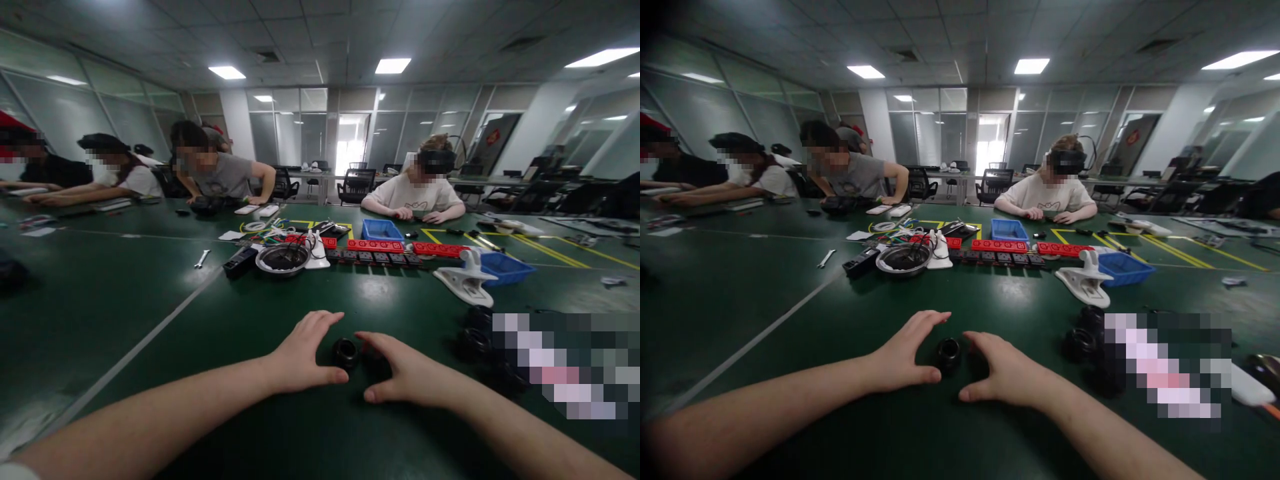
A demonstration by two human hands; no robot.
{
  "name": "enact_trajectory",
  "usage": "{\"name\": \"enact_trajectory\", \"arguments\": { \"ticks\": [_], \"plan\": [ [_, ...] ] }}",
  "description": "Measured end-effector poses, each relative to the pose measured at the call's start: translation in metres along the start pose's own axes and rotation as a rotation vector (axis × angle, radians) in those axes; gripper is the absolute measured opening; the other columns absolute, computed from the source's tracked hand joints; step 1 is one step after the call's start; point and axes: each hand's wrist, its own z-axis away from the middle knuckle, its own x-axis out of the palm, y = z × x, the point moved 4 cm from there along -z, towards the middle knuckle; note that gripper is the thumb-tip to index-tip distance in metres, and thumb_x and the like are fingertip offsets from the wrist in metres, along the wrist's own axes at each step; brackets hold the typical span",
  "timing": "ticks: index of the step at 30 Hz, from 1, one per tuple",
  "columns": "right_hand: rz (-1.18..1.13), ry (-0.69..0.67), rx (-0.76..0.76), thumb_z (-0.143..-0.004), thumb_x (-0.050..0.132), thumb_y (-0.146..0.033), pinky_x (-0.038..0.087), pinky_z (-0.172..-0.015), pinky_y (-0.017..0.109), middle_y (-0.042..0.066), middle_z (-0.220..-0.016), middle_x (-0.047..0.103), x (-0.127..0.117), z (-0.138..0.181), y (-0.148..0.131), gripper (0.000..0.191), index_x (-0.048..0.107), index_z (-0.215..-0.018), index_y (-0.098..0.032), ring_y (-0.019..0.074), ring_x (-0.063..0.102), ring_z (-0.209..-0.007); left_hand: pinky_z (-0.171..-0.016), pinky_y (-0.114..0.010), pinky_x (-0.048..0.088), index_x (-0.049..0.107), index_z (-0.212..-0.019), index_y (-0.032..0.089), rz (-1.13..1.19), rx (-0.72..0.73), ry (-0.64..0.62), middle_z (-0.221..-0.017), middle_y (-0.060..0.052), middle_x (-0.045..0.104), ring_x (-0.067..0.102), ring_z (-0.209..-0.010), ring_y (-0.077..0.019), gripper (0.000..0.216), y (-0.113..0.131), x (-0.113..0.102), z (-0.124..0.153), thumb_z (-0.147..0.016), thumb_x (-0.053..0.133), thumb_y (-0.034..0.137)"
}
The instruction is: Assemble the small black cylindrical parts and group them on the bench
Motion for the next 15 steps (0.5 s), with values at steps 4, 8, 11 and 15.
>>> {"name": "enact_trajectory", "arguments": {
  "ticks": [4,8,11,15],
  "plan": [
    [-0.028,-0.018,-0.136,-0.055,0.074,-0.036,0.038,-0.086,0.037,0.009,-0.109,0.052,0.004,-0.031,0.009,0.073,0.045,-0.119,-0.015,0.0236,0.048,-0.1,-0.096,-0.038,0.032,0.041,-0.123,0.021,0.064,0.065,0.022,-0.121,-0.01,0.042,0.036,-0.114,-0.0253,0.075,-0.003,-0.002,-0.009,-0.06,0.068,0.051],
    [0.088,-0.038,-0.25,-0.06,0.072,-0.033,0.037,-0.08,0.032,0.002,-0.092,0.056,0.004,-0.037,0.005,0.04,0.06,-0.095,-0.018,0.0198,0.048,-0.09,-0.088,-0.031,0.038,0.055,-0.108,0.024,0.156,0.159,-0.036,-0.104,-0.004,0.054,0.049,-0.099,-0.0191,0.045,-0.005,0.003,-0.013,-0.068,0.068,0.037],
    [0.132,-0.004,-0.219,-0.06,0.072,-0.034,0.037,-0.068,0.026,-0.001,-0.079,0.056,0.008,-0.039,0.004,0.031,0.06,-0.082,-0.017,0.016,0.049,-0.077,-0.078,-0.029,0.042,0.058,-0.102,0.023,0.177,0.101,-0.023,-0.092,-0.002,0.056,0.052,-0.087,-0.0179,0.04,-0.008,0.008,-0.014,-0.065,0.071,0.034],
    [0.277,0.154,-0.068,-0.06,0.068,-0.046,0.033,-0.058,0.026,0.0,-0.068,0.053,0.019,-0.038,0.001,0.035,0.055,-0.07,-0.016,0.0154,0.047,-0.065,-0.068,-0.029,0.042,0.058,-0.092,0.019,0.156,-0.073,0.065,-0.084,-0.001,0.053,0.051,-0.077,-0.0179,0.042,-0.011,0.013,-0.014,-0.057,0.076,0.033]
  ]
}}
